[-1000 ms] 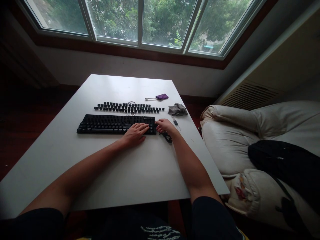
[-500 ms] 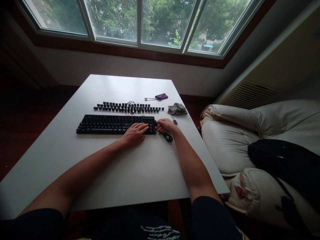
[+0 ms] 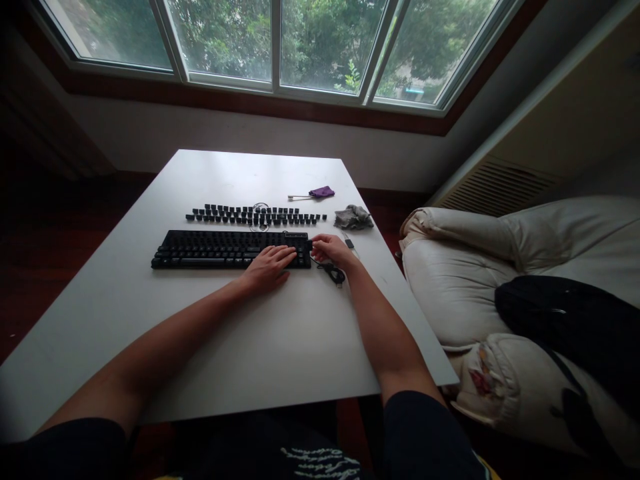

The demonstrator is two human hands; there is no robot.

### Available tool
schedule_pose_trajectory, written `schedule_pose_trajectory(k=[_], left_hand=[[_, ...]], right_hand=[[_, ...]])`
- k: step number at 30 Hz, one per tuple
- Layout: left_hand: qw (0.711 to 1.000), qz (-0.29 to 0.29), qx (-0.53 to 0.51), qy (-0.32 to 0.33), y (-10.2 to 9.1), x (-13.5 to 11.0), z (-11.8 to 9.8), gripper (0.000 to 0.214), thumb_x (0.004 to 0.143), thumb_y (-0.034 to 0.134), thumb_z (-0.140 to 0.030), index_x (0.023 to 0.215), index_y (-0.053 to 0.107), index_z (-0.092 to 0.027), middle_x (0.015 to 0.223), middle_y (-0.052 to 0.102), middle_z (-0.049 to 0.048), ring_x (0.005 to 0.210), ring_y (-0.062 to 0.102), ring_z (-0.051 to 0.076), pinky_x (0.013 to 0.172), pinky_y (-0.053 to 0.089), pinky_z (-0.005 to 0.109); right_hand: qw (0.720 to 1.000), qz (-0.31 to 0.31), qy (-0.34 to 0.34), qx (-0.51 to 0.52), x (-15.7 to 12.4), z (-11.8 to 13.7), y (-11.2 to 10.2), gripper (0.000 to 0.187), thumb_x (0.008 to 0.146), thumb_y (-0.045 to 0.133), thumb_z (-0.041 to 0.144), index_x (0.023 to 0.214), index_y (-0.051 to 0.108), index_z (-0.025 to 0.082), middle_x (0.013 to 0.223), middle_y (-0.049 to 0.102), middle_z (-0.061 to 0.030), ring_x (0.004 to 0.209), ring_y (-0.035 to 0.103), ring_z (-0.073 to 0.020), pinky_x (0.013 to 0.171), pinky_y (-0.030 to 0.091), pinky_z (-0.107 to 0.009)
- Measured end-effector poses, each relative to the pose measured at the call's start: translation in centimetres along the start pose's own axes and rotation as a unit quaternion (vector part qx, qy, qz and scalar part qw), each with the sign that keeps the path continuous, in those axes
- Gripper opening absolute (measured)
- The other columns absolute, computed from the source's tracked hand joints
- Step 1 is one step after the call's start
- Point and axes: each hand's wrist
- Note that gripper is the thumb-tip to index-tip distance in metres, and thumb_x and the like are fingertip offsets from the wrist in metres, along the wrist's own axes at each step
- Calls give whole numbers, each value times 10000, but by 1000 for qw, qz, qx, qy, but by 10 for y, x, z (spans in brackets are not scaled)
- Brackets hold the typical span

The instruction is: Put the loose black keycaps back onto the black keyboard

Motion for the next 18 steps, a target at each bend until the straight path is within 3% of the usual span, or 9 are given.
schedule_pose_trajectory(k=[2, 5, 12, 18], left_hand=[[1000, 0, 0, 1, 0, 0, 0, 581, 941, 505, -315, 1504, 470, -176, 1572, 454, 105, 1442, 396, 288, 1187, 304, 459], [1000, -1, 2, 3, 1, 0, 1, 585, 942, 506, -321, 1505, 467, -167, 1576, 448, 105, 1440, 396, 287, 1191, 300, 457], [1000, -3, 3, 4, 2, 0, 1, 582, 943, 505, -320, 1505, 468, -175, 1568, 459, 102, 1438, 398, 286, 1188, 302, 454], [1000, -6, -1, 4, 1, 0, 1, 584, 940, 510, -315, 1506, 469, -179, 1565, 463, 102, 1433, 404, 288, 1185, 306, 458]], right_hand=[[1000, 20, -13, 2, -4, 4, 1, 357, 763, 803, 360, 1039, 676, 172, 826, 760, -73, 656, 703, -155, 585, 582, -242], [999, 34, -28, -1, -10, 9, 2, 382, 782, 792, 418, 1065, 674, 190, 904, 761, -78, 756, 722, -176, 666, 606, -278], [995, 43, -91, -13, -10, 5, 2, 422, 742, 844, 419, 1051, 623, 235, 866, 693, -14, 780, 691, -174, 609, 565, -257], [993, 46, -101, -32, -8, 5, 3, 452, 740, 836, 433, 1090, 616, 250, 836, 642, 10, 733, 666, -158, 553, 531, -240]])
Point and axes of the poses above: each hand's wrist, its own x-axis towards the middle knuckle, its own y-axis out of the palm, z = x × y
